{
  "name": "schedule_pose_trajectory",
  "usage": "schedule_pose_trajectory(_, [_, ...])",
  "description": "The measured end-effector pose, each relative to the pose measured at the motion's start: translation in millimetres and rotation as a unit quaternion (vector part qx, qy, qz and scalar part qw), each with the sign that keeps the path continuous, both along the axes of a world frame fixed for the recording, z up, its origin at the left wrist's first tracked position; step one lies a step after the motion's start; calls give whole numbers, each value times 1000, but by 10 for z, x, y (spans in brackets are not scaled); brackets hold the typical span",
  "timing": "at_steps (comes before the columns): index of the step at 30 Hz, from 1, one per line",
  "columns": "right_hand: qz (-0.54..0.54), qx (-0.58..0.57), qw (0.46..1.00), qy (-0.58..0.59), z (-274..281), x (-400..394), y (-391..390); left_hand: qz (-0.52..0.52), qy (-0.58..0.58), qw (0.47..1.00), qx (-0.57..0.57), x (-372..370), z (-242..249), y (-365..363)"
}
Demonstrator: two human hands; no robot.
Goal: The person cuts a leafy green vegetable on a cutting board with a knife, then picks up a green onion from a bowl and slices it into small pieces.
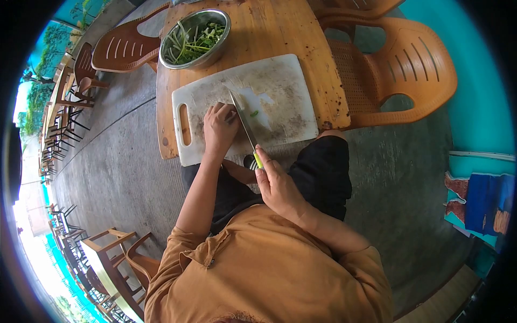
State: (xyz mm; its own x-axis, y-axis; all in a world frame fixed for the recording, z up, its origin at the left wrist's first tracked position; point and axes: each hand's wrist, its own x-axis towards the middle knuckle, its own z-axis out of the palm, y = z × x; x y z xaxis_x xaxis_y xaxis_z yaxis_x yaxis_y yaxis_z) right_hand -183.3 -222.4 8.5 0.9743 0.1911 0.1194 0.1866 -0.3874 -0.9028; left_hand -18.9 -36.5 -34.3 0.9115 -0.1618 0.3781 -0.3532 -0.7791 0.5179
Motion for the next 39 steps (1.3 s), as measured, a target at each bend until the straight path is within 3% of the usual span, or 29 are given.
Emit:
schedule_pose_trajectory(7, [3,22,1000,20,-36,41,28,1,8,1000,-15,-15,10,-10])
schedule_pose_trajectory(15, [2,40,991,129,-15,321,122,-17,7,999,-30,-2,-4,28])
schedule_pose_trajectory(21, [-21,5,1000,-17,-184,301,149,-12,8,999,-41,-27,20,18])
schedule_pose_trajectory(28, [-21,30,999,41,39,-25,-40,-3,-4,999,-50,-38,25,-13])
schedule_pose_trajectory(30, [-16,66,992,110,102,-4,-51,-4,7,998,-55,-41,28,-18])
schedule_pose_trajectory(34, [-1,44,994,101,83,14,-22,-11,-6,999,-53,-31,32,20])
schedule_pose_trajectory(36, [-11,46,999,17,11,6,17,-13,-6,999,-47,-44,50,28])
schedule_pose_trajectory(39, [-1,71,993,91,52,-21,-8,-11,12,998,-52,-58,81,32])
